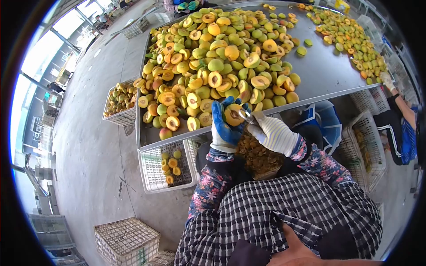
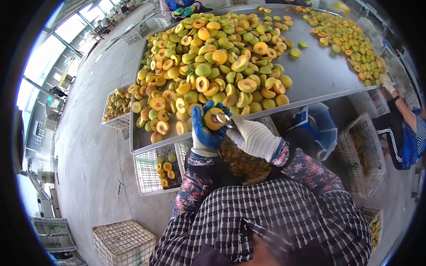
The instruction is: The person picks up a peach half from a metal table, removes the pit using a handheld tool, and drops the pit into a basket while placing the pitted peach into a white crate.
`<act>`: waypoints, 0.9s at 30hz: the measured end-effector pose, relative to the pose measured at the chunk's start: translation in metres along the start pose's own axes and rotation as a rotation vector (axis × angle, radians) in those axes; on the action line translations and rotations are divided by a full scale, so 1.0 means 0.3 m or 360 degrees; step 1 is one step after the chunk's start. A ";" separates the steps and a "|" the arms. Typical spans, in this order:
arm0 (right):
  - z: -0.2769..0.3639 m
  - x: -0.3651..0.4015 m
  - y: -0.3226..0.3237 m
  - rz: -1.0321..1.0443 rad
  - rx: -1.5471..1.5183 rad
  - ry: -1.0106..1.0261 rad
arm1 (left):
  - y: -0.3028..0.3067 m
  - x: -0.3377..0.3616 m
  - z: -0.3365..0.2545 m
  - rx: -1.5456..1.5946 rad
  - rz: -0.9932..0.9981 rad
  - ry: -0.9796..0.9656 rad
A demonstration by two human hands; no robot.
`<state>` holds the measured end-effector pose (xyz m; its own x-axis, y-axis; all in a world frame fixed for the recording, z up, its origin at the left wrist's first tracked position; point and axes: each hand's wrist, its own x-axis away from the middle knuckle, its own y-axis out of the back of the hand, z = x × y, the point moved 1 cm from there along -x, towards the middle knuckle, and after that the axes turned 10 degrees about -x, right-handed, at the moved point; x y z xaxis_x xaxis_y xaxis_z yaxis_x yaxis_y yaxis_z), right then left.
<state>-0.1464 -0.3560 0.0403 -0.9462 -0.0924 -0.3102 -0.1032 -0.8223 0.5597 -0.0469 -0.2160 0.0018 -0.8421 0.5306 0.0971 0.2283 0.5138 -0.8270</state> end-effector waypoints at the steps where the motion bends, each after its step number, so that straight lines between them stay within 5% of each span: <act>1: 0.011 -0.006 0.008 0.0005 0.0136 -0.0030 | -0.016 0.009 0.013 -0.0050 -0.0036 0.0012; 8: -0.019 -0.006 -0.046 -0.0097 0.0537 -0.0007 | -0.005 0.009 0.077 -0.0282 -0.0081 -0.0137; 12: -0.049 0.006 -0.070 0.0182 0.0691 -0.0185 | 0.040 0.005 0.106 -0.0574 -0.0081 -0.0340; 15: -0.036 0.016 -0.053 0.0391 0.0728 -0.0252 | 0.046 0.012 0.075 -0.0834 -0.0186 -0.0110; 17: -0.043 0.020 -0.037 0.0518 0.0684 -0.0322 | -0.009 0.050 0.016 -0.1590 -0.0007 -0.0254; 19: -0.048 0.023 -0.022 0.0540 0.0451 -0.0374 | 0.022 0.024 0.028 -0.1068 -0.0106 0.0234; 22: -0.183 0.037 -0.076 0.0340 -0.0120 -0.0307 | 0.027 0.013 0.064 -0.1143 -0.0036 -0.0308; 26: -0.163 0.037 -0.098 0.0206 -0.0165 -0.0184 | 0.007 0.030 0.116 -0.0973 -0.0247 -0.0505; 27: -0.128 0.037 -0.090 0.0186 -0.0181 -0.0155 | 0.007 0.032 0.112 -0.0739 -0.0302 -0.0355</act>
<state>-0.1424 -0.3566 -0.0078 -0.9754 -0.1409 -0.1695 0.0393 -0.8679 0.4952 -0.0709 -0.2326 -0.0176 -0.9612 0.2695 0.0591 0.2114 0.8570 -0.4700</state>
